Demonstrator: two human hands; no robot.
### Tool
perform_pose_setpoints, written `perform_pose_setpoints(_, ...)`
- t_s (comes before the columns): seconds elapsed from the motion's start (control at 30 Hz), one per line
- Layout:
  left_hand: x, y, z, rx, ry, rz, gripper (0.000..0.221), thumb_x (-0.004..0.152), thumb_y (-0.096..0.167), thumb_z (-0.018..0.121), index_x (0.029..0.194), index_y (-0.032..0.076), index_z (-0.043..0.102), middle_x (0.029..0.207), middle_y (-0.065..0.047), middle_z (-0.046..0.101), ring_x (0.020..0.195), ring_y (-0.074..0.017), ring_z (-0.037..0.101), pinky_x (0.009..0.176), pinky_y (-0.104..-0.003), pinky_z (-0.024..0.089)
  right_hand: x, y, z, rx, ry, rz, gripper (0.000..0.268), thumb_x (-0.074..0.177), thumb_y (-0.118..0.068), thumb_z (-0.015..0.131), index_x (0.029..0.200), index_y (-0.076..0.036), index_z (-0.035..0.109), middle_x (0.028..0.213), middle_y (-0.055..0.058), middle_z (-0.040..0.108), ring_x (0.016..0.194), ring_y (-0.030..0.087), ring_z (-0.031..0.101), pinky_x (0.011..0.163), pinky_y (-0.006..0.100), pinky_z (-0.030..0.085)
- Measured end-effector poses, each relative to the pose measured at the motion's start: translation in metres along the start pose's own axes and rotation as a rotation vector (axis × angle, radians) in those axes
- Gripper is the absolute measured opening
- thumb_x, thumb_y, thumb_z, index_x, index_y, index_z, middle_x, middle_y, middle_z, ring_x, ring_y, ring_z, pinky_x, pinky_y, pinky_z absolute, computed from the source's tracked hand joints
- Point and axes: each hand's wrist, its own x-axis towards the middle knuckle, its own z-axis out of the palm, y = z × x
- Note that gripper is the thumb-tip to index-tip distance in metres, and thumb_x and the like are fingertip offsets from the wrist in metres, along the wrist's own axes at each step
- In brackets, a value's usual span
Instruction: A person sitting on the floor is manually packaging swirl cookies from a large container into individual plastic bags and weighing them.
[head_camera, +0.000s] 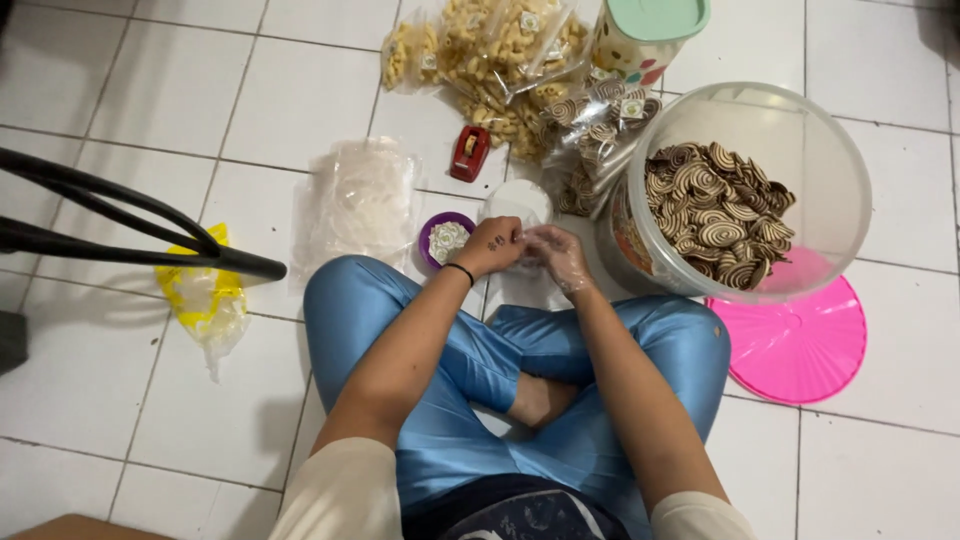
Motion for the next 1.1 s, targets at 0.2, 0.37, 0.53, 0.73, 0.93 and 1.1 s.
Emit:
perform_pose_setpoints(0.2, -0.013, -0.009, 0.000, -0.015, 0.158, -0.084, 0.025, 0.096, 0.018, 0.051, 0.079, 0.003, 0.060, 0.065, -0.019, 0.064, 0.070, -0.0353, 0.072, 0.065, -0.042, 0.055, -0.015, -0.026, 0.005, -0.102, 0.073, 0.015, 0.028, 0.088, -0.008, 0.078, 0.115, -0.007, 0.071, 0.089, 0.009, 0.068, 0.078, 0.021, 0.070, 0.067, 0.033, 0.056)
perform_pose_setpoints(0.37, -0.010, -0.009, 0.006, -0.045, 0.294, -0.142, 0.025, 0.094, 0.019, 0.050, 0.074, 0.006, 0.057, 0.061, -0.013, 0.060, 0.065, -0.0313, 0.068, 0.062, -0.038, 0.054, -0.032, -0.049, 0.016, -0.287, 0.293, -0.263, 0.045, 0.077, -0.028, 0.094, 0.097, -0.005, 0.062, 0.080, 0.011, 0.058, 0.079, 0.027, 0.061, 0.072, 0.041, 0.050)
perform_pose_setpoints(0.53, -0.017, 0.010, 0.007, -0.078, 0.324, -0.076, 0.023, 0.092, 0.015, 0.053, 0.073, 0.003, 0.055, 0.061, -0.016, 0.060, 0.067, -0.0322, 0.068, 0.063, -0.037, 0.054, -0.066, -0.107, 0.025, -0.327, 0.313, -0.343, 0.026, 0.088, -0.029, 0.086, 0.084, -0.009, 0.069, 0.072, 0.009, 0.068, 0.072, 0.020, 0.064, 0.069, 0.035, 0.050)
perform_pose_setpoints(0.73, -0.008, 0.007, 0.019, -0.116, 0.319, -0.032, 0.026, 0.095, 0.014, 0.049, 0.072, 0.003, 0.056, 0.060, -0.015, 0.061, 0.062, -0.0286, 0.065, 0.060, -0.036, 0.052, -0.072, -0.116, 0.019, -0.525, 0.150, -0.098, 0.019, 0.094, -0.013, 0.068, 0.108, -0.006, 0.079, 0.098, 0.019, 0.077, 0.094, 0.035, 0.075, 0.076, 0.044, 0.059)
perform_pose_setpoints(0.93, -0.002, 0.006, 0.031, -0.068, 0.273, 0.025, 0.033, 0.099, 0.016, 0.044, 0.070, 0.006, 0.054, 0.055, -0.014, 0.058, 0.054, -0.0244, 0.061, 0.052, -0.032, 0.048, -0.069, -0.103, 0.021, -0.335, 0.210, -0.004, 0.030, 0.090, -0.002, 0.065, 0.119, 0.001, 0.074, 0.108, 0.026, 0.075, 0.097, 0.037, 0.074, 0.080, 0.048, 0.060)
perform_pose_setpoints(1.1, -0.012, 0.024, 0.027, -0.084, 0.232, 0.071, 0.035, 0.102, 0.015, 0.040, 0.070, 0.006, 0.052, 0.056, -0.013, 0.058, 0.054, -0.0182, 0.057, 0.054, -0.029, 0.049, -0.058, -0.089, 0.031, 0.088, 0.260, -0.007, 0.039, 0.089, -0.006, 0.062, 0.126, 0.003, 0.070, 0.119, 0.030, 0.070, 0.115, 0.041, 0.066, 0.096, 0.052, 0.055)
